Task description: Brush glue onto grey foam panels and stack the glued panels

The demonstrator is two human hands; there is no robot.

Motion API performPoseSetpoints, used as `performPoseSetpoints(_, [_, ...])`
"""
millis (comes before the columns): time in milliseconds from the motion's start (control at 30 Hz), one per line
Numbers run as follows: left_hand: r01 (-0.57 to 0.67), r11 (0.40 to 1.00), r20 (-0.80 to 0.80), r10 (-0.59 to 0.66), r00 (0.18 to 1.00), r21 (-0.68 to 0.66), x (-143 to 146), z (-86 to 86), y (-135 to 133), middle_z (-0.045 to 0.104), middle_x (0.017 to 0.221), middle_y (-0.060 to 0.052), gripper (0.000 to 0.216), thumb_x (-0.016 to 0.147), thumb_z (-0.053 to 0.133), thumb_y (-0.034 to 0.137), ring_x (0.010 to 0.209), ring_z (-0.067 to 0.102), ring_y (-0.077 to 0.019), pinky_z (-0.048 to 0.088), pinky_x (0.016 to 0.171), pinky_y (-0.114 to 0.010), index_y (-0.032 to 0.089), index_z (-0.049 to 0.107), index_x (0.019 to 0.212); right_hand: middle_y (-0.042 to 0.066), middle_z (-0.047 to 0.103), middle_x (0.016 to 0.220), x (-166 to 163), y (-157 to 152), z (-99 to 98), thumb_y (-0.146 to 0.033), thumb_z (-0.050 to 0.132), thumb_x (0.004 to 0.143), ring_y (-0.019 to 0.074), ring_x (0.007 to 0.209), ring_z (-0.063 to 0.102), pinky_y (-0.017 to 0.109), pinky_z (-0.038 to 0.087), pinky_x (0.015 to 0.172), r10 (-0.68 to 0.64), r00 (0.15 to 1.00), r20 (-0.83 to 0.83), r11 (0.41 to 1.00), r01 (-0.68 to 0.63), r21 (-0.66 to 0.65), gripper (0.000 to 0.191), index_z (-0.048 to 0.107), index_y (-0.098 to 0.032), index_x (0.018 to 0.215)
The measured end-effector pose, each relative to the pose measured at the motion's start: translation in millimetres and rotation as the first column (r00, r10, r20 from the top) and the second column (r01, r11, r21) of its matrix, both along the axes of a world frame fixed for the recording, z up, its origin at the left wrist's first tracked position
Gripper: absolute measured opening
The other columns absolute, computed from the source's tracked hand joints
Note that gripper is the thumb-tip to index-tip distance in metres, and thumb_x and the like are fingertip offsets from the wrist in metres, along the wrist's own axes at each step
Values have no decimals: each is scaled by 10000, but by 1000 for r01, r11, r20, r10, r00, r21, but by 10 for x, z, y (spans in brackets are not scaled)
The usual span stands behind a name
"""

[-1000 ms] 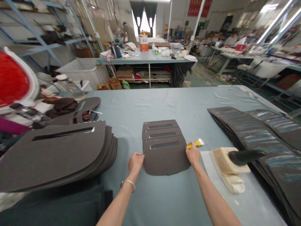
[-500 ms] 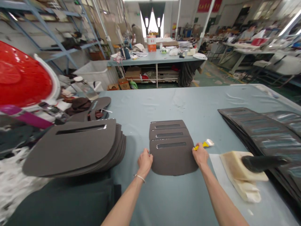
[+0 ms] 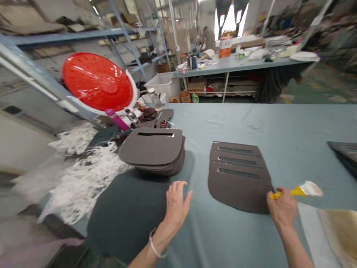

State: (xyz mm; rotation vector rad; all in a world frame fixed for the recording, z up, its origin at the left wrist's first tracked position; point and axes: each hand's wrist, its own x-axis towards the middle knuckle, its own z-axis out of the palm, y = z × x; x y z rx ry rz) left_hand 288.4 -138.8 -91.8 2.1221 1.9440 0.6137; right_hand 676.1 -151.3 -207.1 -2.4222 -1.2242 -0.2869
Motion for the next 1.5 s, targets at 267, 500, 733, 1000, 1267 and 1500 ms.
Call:
performPoseSetpoints(267, [-226, 972, -156, 234, 960, 71, -1250, -3, -958, 597, 943, -83, 233, 859, 475, 338, 900, 560, -226, 469, 797, -381, 191, 575, 1008, 96, 586, 857, -1658, -371, 285, -520, 466, 764, 236, 785, 538, 348, 419, 724, 350, 832, -430, 935, -281, 218, 404, 540, -170, 953])
performPoseSetpoints(500, [-78, 987, 274, 114, 955, -140, -819, 130, -863, 641, 934, -27, 222, 838, 506, 287, 846, 610, -144, 494, 768, -264, 232, 571, 1043, 12, 554, 837, -3320, -510, 767, -467, 596, 746, 157, 742, 534, 274, 446, 710, 553, 82, -829, 733, -521, 437, 310, 459, -220, 875])
performPoseSetpoints(733, [-489, 866, -98, 498, 862, 98, -1428, 170, -745, 516, 1232, -161, 530, 750, 561, 469, 1155, 470, -312, 400, 931, -479, 155, 506, 1173, -9, 458, 762, -3184, -436, 680, -394, 566, 769, 147, 679, 458, 247, 398, 661, 564, 320, -761, 803, -427, 415, 222, 421, -231, 811])
performPoseSetpoints(1000, [-220, 877, 99, 288, 953, -426, -1102, 121, -407, 661, 800, -15, 308, 774, 485, 485, 791, 644, -232, 483, 716, -322, 252, 519, 972, -24, 438, 734, -2464, -389, 544, -345, 464, 831, 120, 635, 440, 215, 385, 636, 527, 468, -709, 846, -364, 389, 135, 419, -221, 803])
performPoseSetpoints(1267, [158, 904, 523, 82, 849, -398, 444, -723, 140, 631, 1036, -92, 389, 724, 566, 305, 977, 610, -218, 471, 867, -360, 173, 438, 1067, -6, 478, 723, -757, -308, 207, -313, 455, 801, 147, 619, 468, 246, 352, 617, 209, 882, -422, 975, -153, 163, 111, 429, -212, 839])
performPoseSetpoints(1500, [173, 963, 476, -55, 878, -208, 977, -1219, 203, 440, 1223, -133, 569, 750, 523, 169, 1155, 469, -219, 405, 983, -396, 157, 292, 1270, -5, 442, 711, -7, -226, -32, -54, 376, 733, 118, 592, 416, 215, 257, 547, 93, 971, -221, 988, -118, -102, 241, 472, -186, 910])
